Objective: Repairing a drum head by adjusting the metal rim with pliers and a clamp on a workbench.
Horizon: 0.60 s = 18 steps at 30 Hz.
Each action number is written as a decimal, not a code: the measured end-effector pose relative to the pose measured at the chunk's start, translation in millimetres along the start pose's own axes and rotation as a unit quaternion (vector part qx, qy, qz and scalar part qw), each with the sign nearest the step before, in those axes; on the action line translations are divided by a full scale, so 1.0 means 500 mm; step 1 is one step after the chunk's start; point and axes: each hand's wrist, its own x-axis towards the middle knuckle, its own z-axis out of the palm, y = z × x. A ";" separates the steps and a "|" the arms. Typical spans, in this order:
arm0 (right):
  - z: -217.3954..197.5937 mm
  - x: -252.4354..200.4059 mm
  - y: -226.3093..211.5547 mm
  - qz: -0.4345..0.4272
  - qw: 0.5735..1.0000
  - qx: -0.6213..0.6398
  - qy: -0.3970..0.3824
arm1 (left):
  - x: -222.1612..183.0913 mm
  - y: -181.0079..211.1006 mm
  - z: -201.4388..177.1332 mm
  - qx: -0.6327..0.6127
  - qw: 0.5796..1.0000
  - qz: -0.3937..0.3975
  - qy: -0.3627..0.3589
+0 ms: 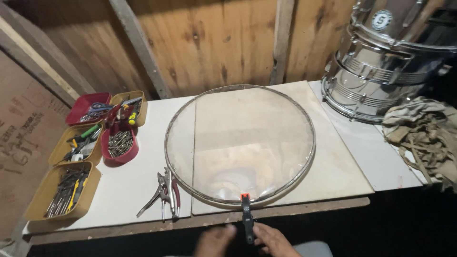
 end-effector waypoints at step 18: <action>-0.038 0.108 -0.075 -0.185 0.929 0.216 0.237 | 0.058 -0.050 0.090 -0.309 0.912 0.010 -0.269</action>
